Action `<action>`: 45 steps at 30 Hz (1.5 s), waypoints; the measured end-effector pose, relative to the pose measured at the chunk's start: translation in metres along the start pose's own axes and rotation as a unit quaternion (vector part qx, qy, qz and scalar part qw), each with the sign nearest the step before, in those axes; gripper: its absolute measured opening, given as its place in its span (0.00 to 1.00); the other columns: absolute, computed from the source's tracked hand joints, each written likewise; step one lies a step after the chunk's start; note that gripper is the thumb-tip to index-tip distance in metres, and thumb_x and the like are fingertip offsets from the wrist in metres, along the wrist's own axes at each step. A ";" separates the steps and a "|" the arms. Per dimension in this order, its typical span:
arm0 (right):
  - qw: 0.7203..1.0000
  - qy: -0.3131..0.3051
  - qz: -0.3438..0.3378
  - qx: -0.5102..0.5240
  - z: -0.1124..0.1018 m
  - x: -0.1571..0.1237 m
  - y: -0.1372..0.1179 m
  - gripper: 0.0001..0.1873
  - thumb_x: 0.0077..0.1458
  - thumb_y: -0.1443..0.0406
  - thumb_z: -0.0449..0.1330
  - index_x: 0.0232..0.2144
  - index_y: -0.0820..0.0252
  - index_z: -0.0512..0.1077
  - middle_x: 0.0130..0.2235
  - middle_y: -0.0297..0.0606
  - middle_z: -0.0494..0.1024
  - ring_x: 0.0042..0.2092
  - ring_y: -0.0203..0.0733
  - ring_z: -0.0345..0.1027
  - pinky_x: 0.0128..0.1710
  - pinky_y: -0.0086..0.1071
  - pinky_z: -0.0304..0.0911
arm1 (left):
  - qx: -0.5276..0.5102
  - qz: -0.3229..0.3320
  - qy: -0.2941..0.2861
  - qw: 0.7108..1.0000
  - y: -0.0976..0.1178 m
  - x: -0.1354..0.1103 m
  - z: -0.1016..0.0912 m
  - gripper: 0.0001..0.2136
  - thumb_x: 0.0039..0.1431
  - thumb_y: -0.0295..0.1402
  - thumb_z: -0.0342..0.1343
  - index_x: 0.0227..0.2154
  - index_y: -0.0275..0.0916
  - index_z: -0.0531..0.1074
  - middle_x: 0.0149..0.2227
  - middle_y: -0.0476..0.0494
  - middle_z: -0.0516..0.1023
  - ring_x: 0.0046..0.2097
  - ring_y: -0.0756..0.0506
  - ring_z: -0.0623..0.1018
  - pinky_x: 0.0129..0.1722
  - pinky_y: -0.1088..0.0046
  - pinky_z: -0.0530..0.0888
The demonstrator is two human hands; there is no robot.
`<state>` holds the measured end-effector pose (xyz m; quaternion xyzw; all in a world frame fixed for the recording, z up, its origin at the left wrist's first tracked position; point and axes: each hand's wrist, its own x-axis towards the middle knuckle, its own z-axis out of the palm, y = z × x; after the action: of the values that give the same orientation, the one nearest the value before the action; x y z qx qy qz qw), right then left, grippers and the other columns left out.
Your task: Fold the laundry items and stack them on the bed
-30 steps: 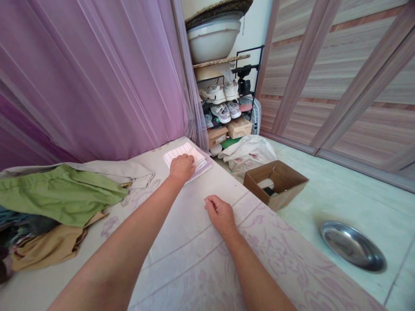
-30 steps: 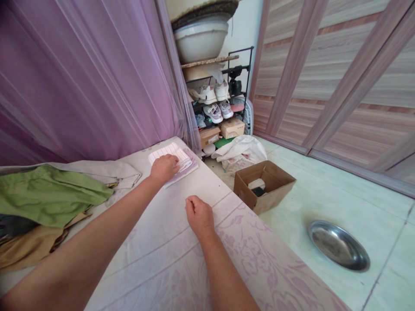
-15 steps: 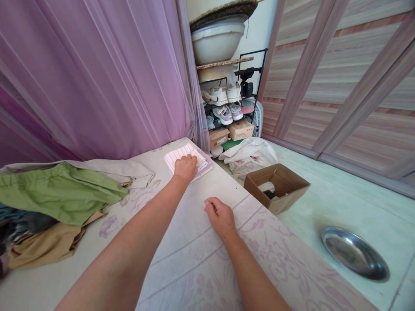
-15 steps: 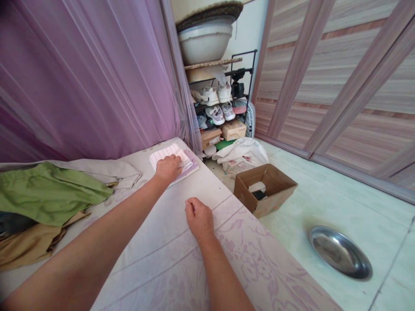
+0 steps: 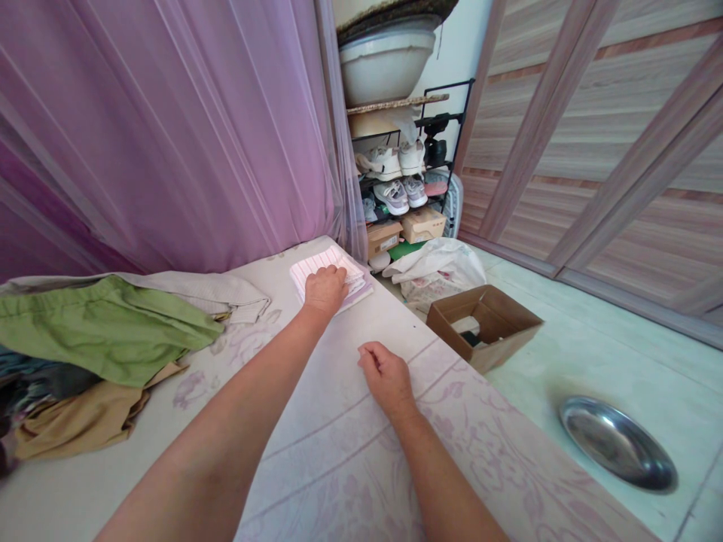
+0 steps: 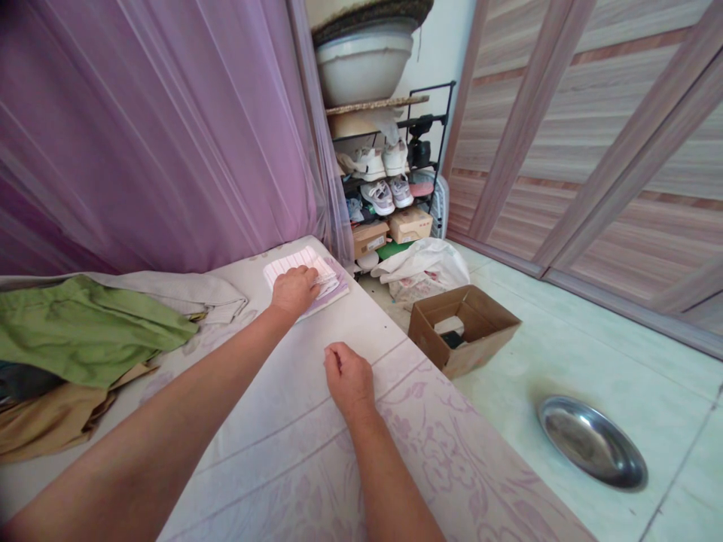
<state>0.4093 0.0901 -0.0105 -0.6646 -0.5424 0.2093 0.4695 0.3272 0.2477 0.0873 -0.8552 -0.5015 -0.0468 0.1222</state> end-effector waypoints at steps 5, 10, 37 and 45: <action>1.000 -0.002 0.000 0.003 -0.001 0.000 0.000 0.14 0.58 0.58 0.49 0.31 0.57 0.73 0.27 0.33 0.78 0.28 0.36 0.69 0.30 0.25 0.58 | 0.000 0.027 0.011 1.000 -0.002 -0.004 0.004 0.09 0.62 0.33 0.48 0.42 0.39 0.69 0.45 0.38 0.73 0.50 0.38 0.70 0.44 0.61 0.66; 1.000 -0.004 0.004 0.001 0.000 0.000 0.000 0.15 0.58 0.58 0.49 0.32 0.57 0.72 0.27 0.34 0.78 0.29 0.36 0.70 0.30 0.25 0.58 | -0.004 0.032 0.031 0.999 -0.007 -0.007 0.004 0.09 0.63 0.34 0.47 0.41 0.39 0.69 0.45 0.39 0.73 0.48 0.40 0.71 0.43 0.63 0.66; 0.997 -0.012 -0.021 -0.079 0.000 -0.007 -0.006 0.16 0.59 0.59 0.47 0.31 0.57 0.73 0.26 0.33 0.75 0.27 0.35 0.66 0.29 0.26 0.54 | -0.098 0.031 -0.107 0.989 -0.023 0.026 0.031 0.28 0.63 0.48 0.41 0.64 0.45 0.53 0.68 0.39 0.47 0.67 0.34 0.47 0.63 0.48 0.42; 0.999 -0.013 -0.016 -0.041 0.000 -0.004 -0.002 0.16 0.59 0.58 0.48 0.32 0.57 0.73 0.26 0.34 0.77 0.29 0.36 0.68 0.30 0.25 0.58 | -0.233 -0.015 -0.003 0.972 -0.073 0.026 0.008 0.22 0.65 0.32 0.36 0.58 0.38 0.63 0.59 0.44 0.69 0.58 0.49 0.69 0.59 0.70 0.63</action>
<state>0.4069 0.0860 -0.0102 -0.6715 -0.5673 0.1879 0.4380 0.2767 0.3062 0.0964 -0.8526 -0.4900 -0.1617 -0.0826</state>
